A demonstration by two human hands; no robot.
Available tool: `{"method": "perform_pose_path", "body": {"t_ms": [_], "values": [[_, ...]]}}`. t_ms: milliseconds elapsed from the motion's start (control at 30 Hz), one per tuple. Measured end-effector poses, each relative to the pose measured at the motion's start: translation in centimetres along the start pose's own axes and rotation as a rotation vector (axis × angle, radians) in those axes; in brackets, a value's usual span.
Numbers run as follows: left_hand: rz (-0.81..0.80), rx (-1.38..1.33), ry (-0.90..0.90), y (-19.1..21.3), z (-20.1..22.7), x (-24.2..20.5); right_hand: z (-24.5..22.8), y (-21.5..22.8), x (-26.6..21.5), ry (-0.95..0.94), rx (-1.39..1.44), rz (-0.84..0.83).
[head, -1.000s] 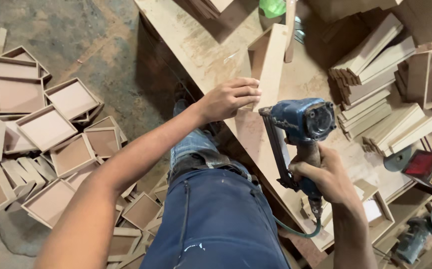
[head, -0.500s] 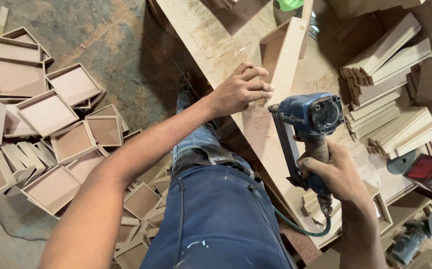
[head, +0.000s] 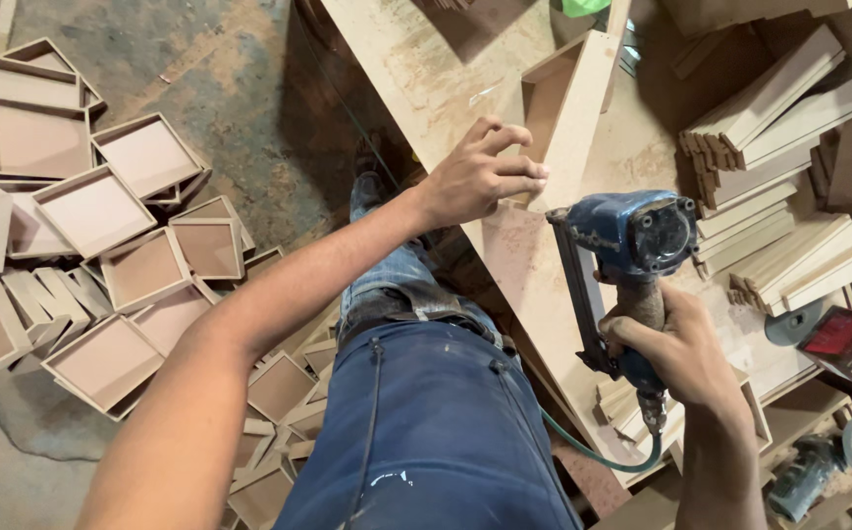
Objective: The person assembles small wooden boxes by aligning pre-cut wooden pieces and securing them with a pneumatic nail gun. They repeatedly pick up components, position them, and fasten the joints, then place the completed boxes into a pile on the floor.
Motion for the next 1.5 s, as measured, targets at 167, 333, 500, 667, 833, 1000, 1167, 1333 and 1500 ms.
{"method": "perform_pose_path", "body": {"t_ms": [167,333,500,667,833,1000,1167,1333,1500], "values": [[-0.017,0.016,-0.005,-0.1,-0.1,0.1,0.1,0.4,-0.2,0.02,0.058,-0.003],[0.011,-0.012,-0.004,0.2,0.0,0.2,-0.1,0.6,-0.6,-0.008,0.09,0.019],[-0.009,-0.013,0.011,0.2,-0.2,0.4,0.4,0.7,-0.3,-0.011,0.102,0.004],[-0.001,-0.02,0.006,0.5,0.2,0.5,3.7,2.3,-0.8,0.032,0.174,0.048],[-0.061,0.059,0.047,-0.6,0.2,0.7,10.6,2.9,2.9,0.057,0.139,0.368],[-0.188,0.435,-0.343,-3.5,0.1,5.7,15.6,0.7,12.7,0.144,-0.37,0.78],[-0.702,0.394,-0.504,-8.2,-1.1,9.2,19.1,-1.1,17.2,-0.05,-0.624,0.731],[-0.516,0.185,-0.005,-6.1,-6.0,13.7,16.7,0.3,13.8,0.109,0.076,0.74],[-0.451,-0.137,0.886,-5.8,-12.8,7.8,10.3,1.2,12.3,0.609,1.249,0.245]]}}
Point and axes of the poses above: each hand's wrist, its own x-axis towards the middle knuckle, its own y-axis out of the back of the hand, z = x × y, the point moved 9 cm from there along x, towards the middle knuckle, and after that the axes turned 10 degrees about -y, right-handed, at the moved point
